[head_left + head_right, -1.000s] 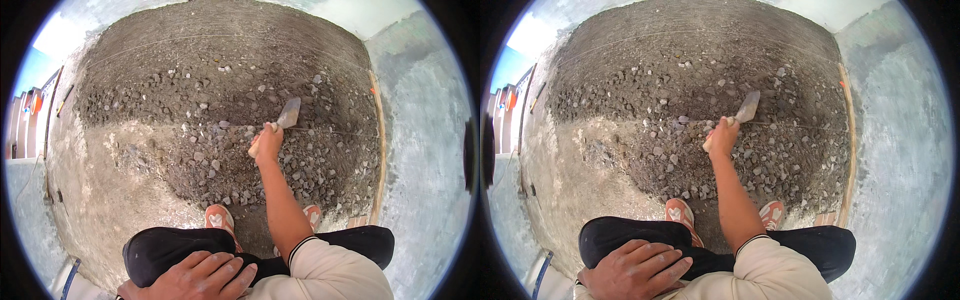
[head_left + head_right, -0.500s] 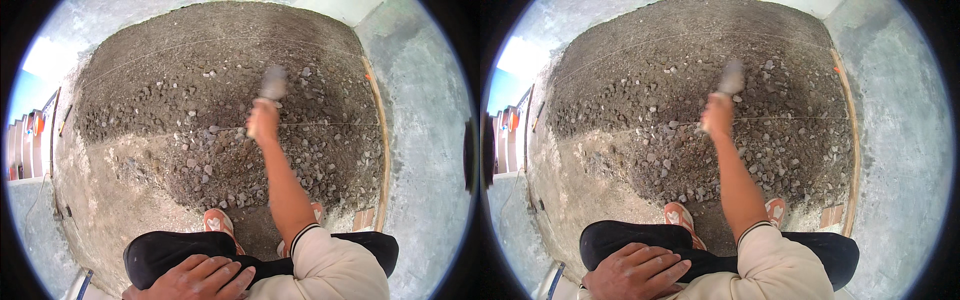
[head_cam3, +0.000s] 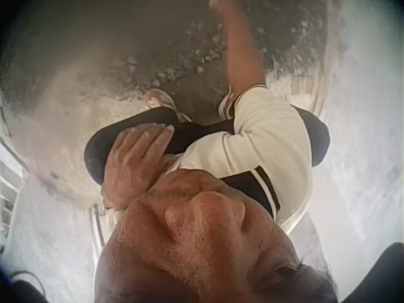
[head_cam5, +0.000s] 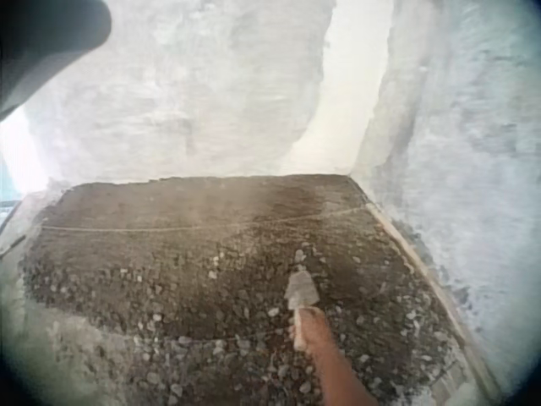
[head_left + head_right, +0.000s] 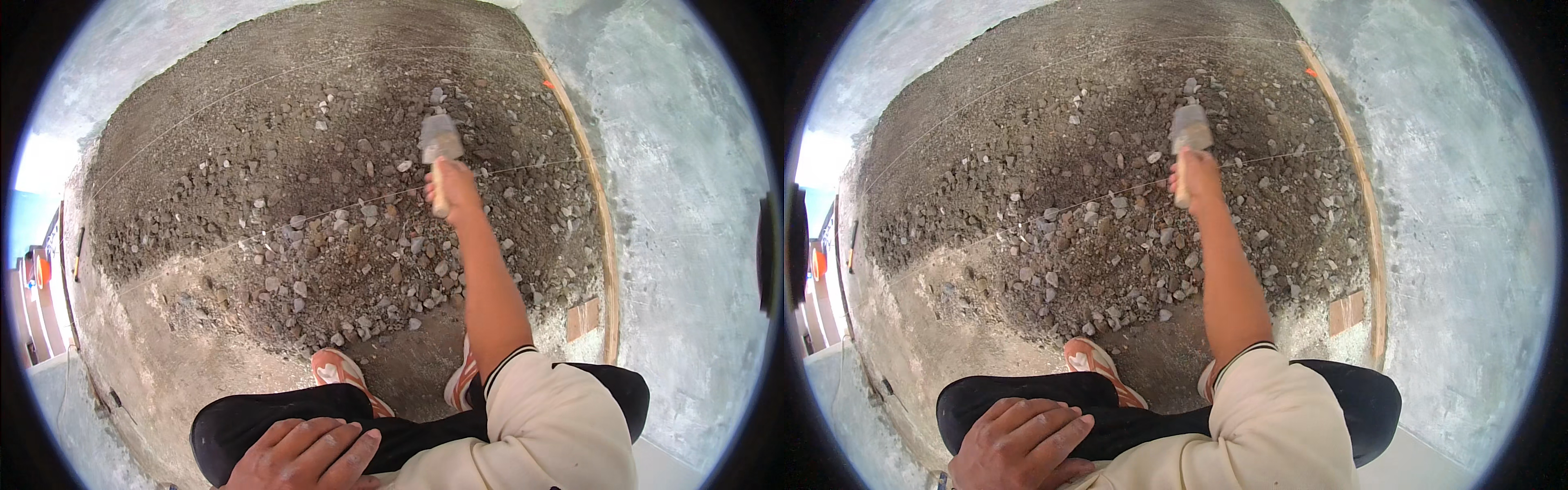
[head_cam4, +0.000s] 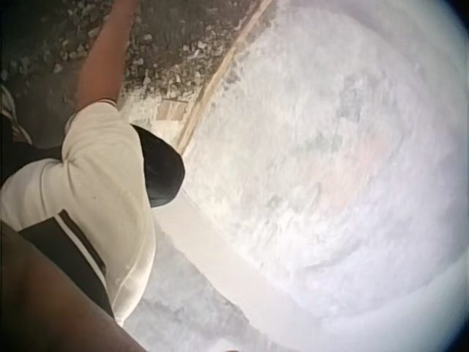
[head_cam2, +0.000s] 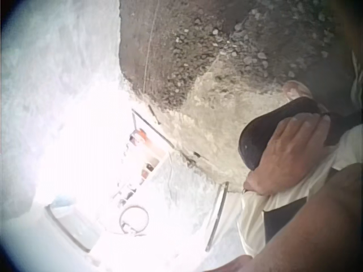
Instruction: The person measures a concrete floor with a tape measure and string line, then pours gravel from a bucket and spreads it with a trowel to level the surface.
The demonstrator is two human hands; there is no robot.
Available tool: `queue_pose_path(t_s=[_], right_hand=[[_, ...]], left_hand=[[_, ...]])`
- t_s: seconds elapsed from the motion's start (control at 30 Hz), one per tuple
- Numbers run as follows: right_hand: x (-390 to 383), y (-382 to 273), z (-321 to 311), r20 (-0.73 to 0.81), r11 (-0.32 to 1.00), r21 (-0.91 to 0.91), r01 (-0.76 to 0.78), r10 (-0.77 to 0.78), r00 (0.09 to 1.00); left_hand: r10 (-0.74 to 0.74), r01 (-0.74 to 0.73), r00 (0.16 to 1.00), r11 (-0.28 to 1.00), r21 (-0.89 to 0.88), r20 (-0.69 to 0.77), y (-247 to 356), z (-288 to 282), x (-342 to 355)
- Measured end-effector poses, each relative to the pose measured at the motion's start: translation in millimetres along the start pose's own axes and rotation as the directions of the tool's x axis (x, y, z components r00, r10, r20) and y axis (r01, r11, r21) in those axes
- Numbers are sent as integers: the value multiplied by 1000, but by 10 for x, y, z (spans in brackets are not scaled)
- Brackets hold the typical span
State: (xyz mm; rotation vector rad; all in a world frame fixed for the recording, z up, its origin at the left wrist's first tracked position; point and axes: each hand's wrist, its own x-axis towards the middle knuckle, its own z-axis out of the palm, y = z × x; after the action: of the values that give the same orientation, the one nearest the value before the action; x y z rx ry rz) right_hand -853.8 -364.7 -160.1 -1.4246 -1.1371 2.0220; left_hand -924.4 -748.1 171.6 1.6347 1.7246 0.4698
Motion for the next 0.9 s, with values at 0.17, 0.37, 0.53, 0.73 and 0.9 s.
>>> queue_pose_path(t_s=[0.17,0.37,0.53,0.73,0.9], right_hand=[[271,-858,-1041,-22,999,0,49,-49,999],[-149,-955,-1023,92,667,-708,-232,413,906],[-780,-1697,-1386,123,647,-760,-62,238,963],[-362,-1920,-2653,32,526,-850,26,2,999],[599,-1917,-2755,72,386,-918,94,-71,995]], left_hand=[[54,-54,999,998,-19,-3,69,52,-21],[49,-49,999,998,50,11,157,78,39],[46,-45,999,997,59,-17,306,105,171],[-109,109,994,989,99,-3,426,99,236],[-221,218,975,970,112,19,519,191,445]])
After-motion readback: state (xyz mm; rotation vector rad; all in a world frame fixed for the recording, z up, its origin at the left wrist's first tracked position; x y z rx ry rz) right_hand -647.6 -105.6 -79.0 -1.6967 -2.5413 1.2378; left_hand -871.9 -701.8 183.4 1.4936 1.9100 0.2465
